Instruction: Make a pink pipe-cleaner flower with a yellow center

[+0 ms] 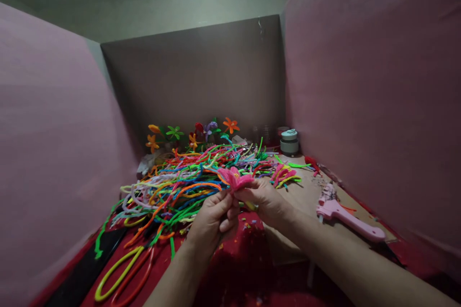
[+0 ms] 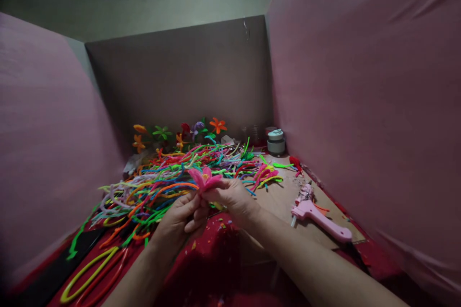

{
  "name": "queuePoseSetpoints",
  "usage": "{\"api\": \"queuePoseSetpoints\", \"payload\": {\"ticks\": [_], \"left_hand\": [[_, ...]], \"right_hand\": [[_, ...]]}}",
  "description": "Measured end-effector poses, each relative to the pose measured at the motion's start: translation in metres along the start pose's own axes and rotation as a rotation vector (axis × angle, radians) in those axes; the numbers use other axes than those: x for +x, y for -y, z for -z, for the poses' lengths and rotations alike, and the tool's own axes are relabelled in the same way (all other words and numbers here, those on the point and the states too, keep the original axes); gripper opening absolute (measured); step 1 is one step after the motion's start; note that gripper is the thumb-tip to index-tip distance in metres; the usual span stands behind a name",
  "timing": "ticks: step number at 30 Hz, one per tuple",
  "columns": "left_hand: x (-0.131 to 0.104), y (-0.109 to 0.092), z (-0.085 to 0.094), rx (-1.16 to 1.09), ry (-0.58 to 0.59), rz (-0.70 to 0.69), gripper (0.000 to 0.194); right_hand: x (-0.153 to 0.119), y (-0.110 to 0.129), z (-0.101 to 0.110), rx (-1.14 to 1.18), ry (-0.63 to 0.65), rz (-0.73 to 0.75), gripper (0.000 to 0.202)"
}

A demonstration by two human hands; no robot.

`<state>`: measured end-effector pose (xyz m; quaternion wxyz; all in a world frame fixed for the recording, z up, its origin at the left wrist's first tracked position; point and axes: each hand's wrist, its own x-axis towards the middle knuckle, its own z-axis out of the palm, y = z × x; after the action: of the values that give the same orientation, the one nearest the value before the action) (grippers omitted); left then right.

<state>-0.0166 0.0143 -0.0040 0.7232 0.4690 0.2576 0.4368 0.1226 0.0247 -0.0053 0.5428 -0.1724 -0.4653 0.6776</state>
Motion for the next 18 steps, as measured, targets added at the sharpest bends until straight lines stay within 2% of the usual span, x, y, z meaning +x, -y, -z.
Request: {"api": "queuePoseSetpoints", "payload": {"ticks": [4, 7, 10, 13, 16, 18], "left_hand": [[-0.002, 0.007, 0.005, -0.200, 0.221, 0.094, 0.017], [-0.003, 0.008, 0.003, -0.227, 0.275, 0.131, 0.017], [-0.002, 0.003, -0.001, 0.040, 0.140, 0.050, 0.025], [-0.002, 0.000, -0.003, 0.552, -0.127, -0.192, 0.022], [-0.001, 0.004, -0.002, 0.904, -0.337, -0.453, 0.012], [-0.001, 0.008, 0.000, 0.949, -0.380, -0.482, 0.015]], "right_hand": [[-0.002, 0.003, -0.001, 0.041, 0.166, -0.095, 0.014], [-0.003, 0.001, 0.000, 0.072, 0.199, -0.102, 0.015], [0.001, -0.005, 0.003, 0.119, 0.061, -0.075, 0.013], [0.005, -0.012, 0.006, 0.142, -0.096, -0.035, 0.014], [0.006, -0.016, 0.006, 0.104, -0.143, 0.046, 0.018], [0.005, -0.016, 0.005, 0.044, -0.129, 0.090, 0.019]]}}
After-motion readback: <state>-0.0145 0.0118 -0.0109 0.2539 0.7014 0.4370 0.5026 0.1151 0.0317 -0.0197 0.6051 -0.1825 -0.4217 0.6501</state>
